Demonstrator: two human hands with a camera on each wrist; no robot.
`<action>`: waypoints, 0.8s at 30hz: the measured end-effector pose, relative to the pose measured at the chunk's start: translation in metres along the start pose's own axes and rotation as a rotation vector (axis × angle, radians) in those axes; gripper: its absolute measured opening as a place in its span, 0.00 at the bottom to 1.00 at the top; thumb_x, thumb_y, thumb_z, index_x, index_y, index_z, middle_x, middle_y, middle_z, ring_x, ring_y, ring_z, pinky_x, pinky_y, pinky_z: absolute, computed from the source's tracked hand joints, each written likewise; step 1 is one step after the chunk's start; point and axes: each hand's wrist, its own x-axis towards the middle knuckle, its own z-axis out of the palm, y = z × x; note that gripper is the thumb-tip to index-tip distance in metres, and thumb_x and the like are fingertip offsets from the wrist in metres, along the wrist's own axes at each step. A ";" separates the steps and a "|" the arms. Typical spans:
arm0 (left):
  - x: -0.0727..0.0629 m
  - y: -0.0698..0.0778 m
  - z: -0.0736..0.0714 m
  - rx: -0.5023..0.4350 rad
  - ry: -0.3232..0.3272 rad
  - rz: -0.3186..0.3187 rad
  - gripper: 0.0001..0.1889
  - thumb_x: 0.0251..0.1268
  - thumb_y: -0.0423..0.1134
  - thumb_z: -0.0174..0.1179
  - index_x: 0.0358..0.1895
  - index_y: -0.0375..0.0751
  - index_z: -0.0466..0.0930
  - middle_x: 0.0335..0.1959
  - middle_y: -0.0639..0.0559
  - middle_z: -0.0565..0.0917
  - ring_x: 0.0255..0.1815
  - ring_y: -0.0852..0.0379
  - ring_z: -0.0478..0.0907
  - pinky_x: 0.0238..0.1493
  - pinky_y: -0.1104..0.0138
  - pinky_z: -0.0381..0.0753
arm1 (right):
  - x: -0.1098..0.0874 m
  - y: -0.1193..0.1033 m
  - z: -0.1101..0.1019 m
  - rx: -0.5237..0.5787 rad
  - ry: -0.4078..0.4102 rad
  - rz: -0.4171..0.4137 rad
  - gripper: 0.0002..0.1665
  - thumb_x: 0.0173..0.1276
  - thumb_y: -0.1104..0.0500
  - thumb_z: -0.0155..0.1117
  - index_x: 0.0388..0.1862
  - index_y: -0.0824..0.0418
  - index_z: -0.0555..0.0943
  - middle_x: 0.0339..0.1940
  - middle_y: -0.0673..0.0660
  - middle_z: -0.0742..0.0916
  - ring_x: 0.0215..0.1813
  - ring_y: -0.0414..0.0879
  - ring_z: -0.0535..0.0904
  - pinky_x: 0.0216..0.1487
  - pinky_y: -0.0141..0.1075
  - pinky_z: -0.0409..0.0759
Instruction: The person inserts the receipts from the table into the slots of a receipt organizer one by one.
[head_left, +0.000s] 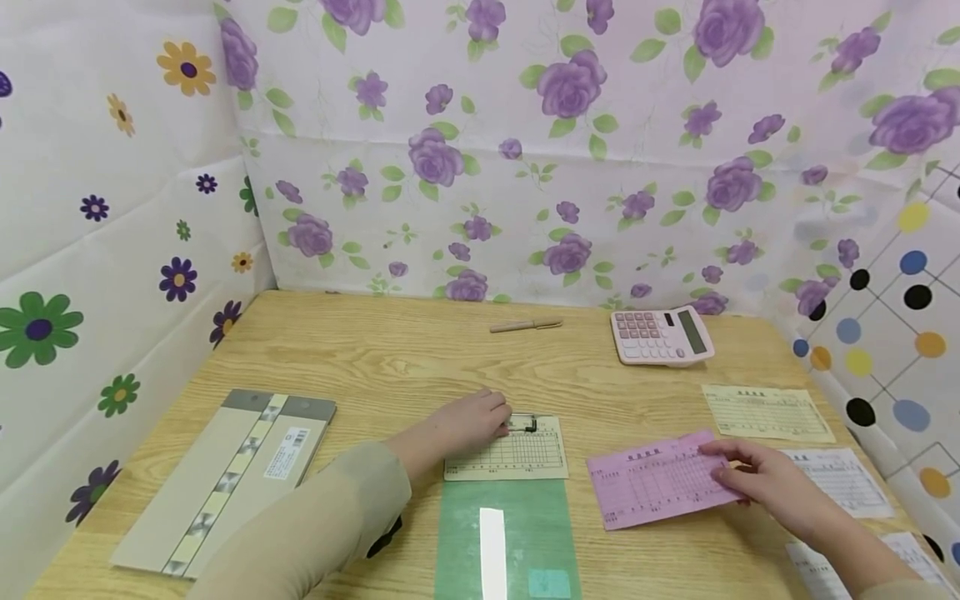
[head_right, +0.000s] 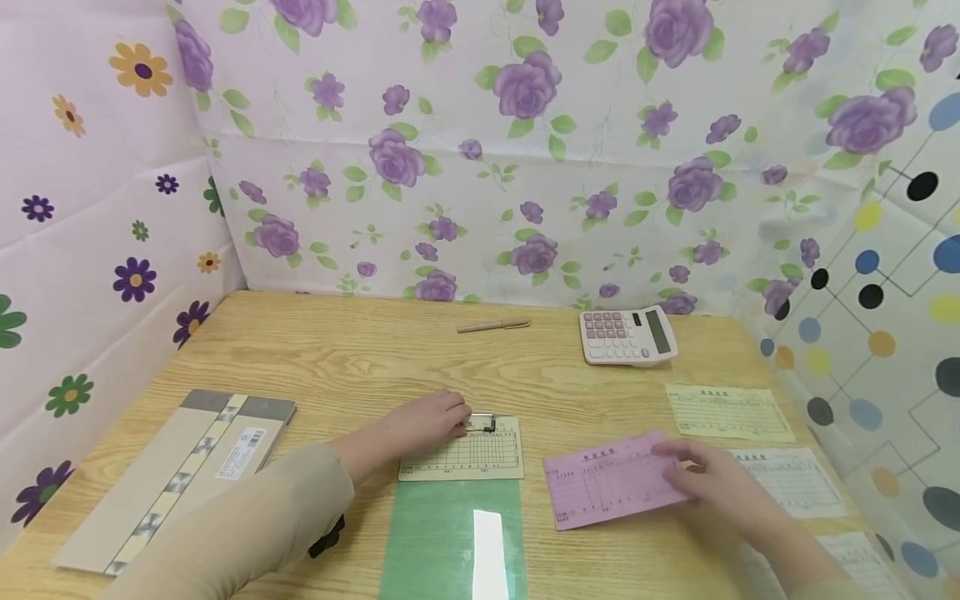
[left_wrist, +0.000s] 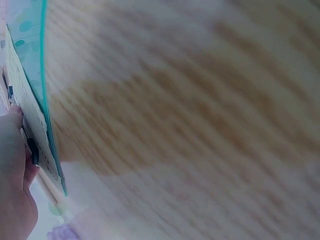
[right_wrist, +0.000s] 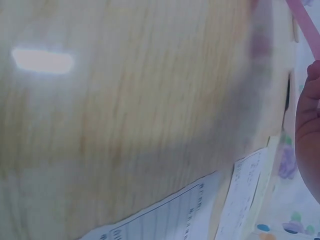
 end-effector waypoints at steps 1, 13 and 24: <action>0.000 0.000 0.000 0.002 0.002 0.002 0.13 0.73 0.46 0.48 0.49 0.43 0.75 0.46 0.53 0.74 0.50 0.58 0.71 0.59 0.68 0.70 | 0.000 -0.001 0.000 0.002 -0.001 -0.006 0.29 0.66 0.49 0.61 0.61 0.63 0.72 0.51 0.61 0.76 0.35 0.43 0.74 0.30 0.35 0.78; 0.001 0.000 0.000 -0.018 0.002 -0.007 0.13 0.73 0.46 0.48 0.49 0.43 0.75 0.46 0.53 0.74 0.50 0.57 0.71 0.60 0.67 0.69 | 0.006 -0.028 0.003 0.022 -0.005 -0.054 0.29 0.67 0.46 0.59 0.62 0.60 0.71 0.38 0.59 0.81 0.33 0.45 0.76 0.31 0.38 0.78; 0.001 0.001 -0.001 -0.046 -0.042 -0.048 0.15 0.73 0.48 0.47 0.52 0.43 0.74 0.50 0.52 0.74 0.55 0.57 0.70 0.62 0.67 0.67 | 0.034 -0.042 0.048 0.141 -0.087 -0.153 0.25 0.65 0.53 0.63 0.57 0.64 0.74 0.52 0.64 0.77 0.37 0.44 0.77 0.31 0.37 0.80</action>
